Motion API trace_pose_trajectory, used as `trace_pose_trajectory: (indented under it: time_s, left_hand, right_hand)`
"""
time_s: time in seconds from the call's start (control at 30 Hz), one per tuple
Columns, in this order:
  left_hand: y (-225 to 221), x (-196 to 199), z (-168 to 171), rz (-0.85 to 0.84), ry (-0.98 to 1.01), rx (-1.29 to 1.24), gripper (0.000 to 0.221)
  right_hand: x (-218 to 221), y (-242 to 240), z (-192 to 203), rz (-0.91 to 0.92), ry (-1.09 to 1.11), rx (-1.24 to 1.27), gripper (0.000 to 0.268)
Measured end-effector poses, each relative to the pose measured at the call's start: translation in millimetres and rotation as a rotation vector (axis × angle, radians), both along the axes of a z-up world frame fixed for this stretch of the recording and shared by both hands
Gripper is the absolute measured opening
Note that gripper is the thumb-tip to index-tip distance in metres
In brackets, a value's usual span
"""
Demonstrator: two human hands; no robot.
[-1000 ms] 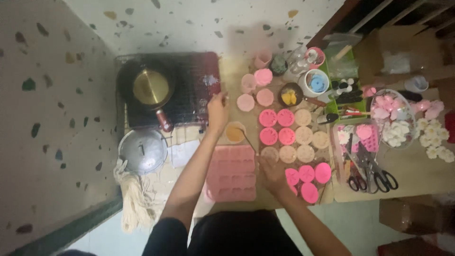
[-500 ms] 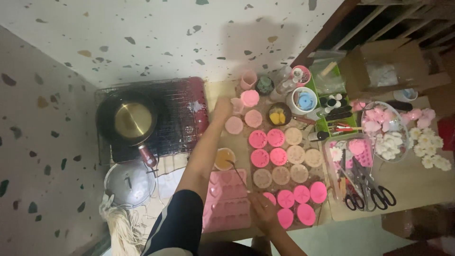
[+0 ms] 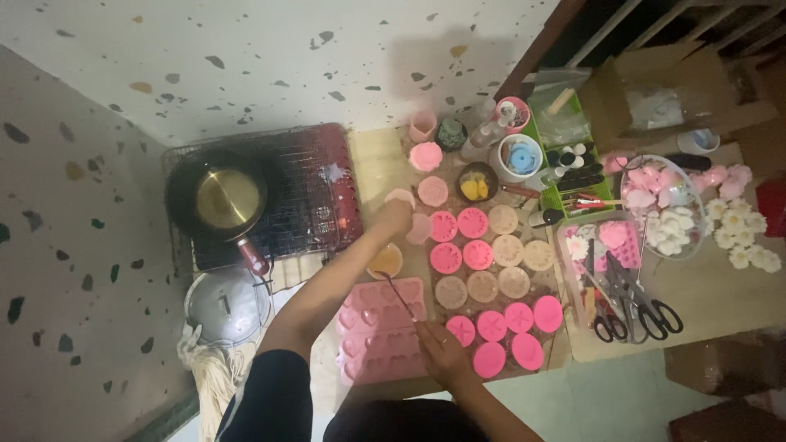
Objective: The recorder is crafting decorative pink candles, involving removing items from molds, brushing surfaces, and preparing materials.
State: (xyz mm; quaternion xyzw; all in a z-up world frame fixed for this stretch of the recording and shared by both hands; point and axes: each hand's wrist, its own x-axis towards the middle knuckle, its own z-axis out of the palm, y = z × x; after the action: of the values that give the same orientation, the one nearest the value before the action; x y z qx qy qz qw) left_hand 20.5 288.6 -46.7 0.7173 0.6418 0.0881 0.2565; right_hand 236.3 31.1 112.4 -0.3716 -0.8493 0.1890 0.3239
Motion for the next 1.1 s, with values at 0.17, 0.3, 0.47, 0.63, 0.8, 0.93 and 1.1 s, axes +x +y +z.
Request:
trace_pose_trajectory:
  time_s: [0.17,0.3,0.47,0.63,0.8,0.93,1.1]
  left_hand:
    - [5.1,-13.2,-47.5,-0.041,0.117,-0.049,0.021]
    - [-38.2,-40.5,86.6,0.201,-0.060,-0.037,0.028]
    - [-162.8,-39.3,235.8,0.789,-0.574,0.339,0.026]
    - [-261.9,35.9,188.7,0.804,-0.844,-0.068,0.030]
    - [-293.3,60.9,152.9,0.771,-1.196,0.073,0.034]
    - [-305.1,39.6,119.5,1.092,-1.364,-0.064,0.029]
    - [-267.5,43.5,114.4,1.295,-1.067,0.043,0.026]
  right_hand:
    - [1.9,-3.7,1.4,0.033,-0.028,0.026,0.038]
    - [3.7,0.6,-6.1,0.048,0.027,-0.018,0.036]
    - [1.3,15.7,-22.7,-0.036,0.082,-0.027,0.030]
    - [-17.4,3.3,7.1,-0.452,-0.084,-0.303,0.015]
    - [-38.8,-14.9,-13.2,-0.300,1.443,-1.386,0.022]
    - [-54.6,-2.7,-34.7,-0.286,0.971,-1.321,0.031]
    - [-91.0,6.1,-98.0,-0.166,0.595,-0.950,0.024]
